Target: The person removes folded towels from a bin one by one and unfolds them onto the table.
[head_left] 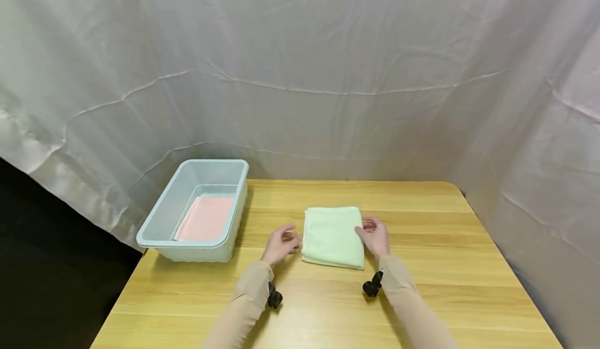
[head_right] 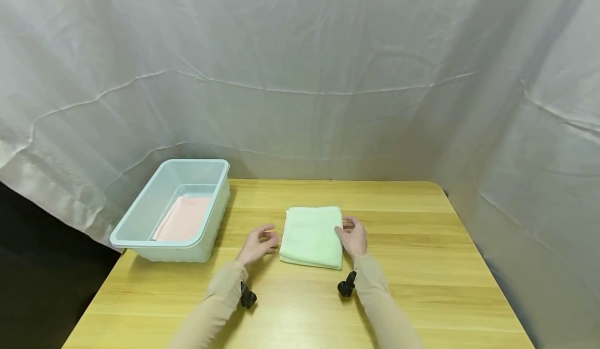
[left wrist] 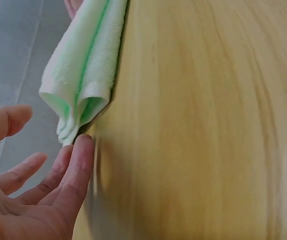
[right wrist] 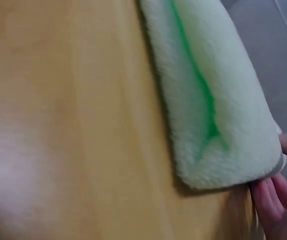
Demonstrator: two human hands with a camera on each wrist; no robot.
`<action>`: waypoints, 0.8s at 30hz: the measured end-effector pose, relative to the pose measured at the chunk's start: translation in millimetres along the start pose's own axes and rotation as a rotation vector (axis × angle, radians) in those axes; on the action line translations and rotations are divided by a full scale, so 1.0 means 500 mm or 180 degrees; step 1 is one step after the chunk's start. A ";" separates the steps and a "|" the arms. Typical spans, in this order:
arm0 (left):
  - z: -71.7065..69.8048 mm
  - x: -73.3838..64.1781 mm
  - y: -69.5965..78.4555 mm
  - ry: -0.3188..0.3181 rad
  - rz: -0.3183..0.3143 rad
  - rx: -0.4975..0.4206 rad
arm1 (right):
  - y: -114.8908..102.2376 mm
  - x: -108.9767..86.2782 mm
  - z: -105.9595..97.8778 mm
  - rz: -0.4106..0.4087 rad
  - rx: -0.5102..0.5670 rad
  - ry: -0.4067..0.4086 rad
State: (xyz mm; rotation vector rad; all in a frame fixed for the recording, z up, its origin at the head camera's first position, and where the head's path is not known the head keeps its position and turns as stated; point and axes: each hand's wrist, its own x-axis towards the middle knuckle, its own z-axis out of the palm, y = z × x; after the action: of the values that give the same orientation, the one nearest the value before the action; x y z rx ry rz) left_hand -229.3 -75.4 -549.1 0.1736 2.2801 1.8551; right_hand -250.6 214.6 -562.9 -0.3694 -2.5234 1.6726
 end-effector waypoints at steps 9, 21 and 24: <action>0.018 0.011 -0.007 0.0098 -0.0127 -0.0090 | -0.035 -0.070 0.040 -0.0753 0.0543 0.0004; 0.021 0.010 -0.017 0.0067 -0.0432 -0.0654 | -0.033 -0.118 0.107 -0.0990 0.0913 -0.0983; 0.020 0.010 -0.023 0.0056 -0.0514 -0.0767 | -0.029 -0.115 0.118 -0.0965 0.0867 -0.1138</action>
State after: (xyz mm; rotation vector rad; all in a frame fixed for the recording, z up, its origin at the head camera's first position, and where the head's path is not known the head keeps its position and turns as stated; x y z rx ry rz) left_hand -231.3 -67.1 -562.8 -0.0614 1.9924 2.0291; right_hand -209.5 141.9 -569.6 0.3465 -2.3579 2.0576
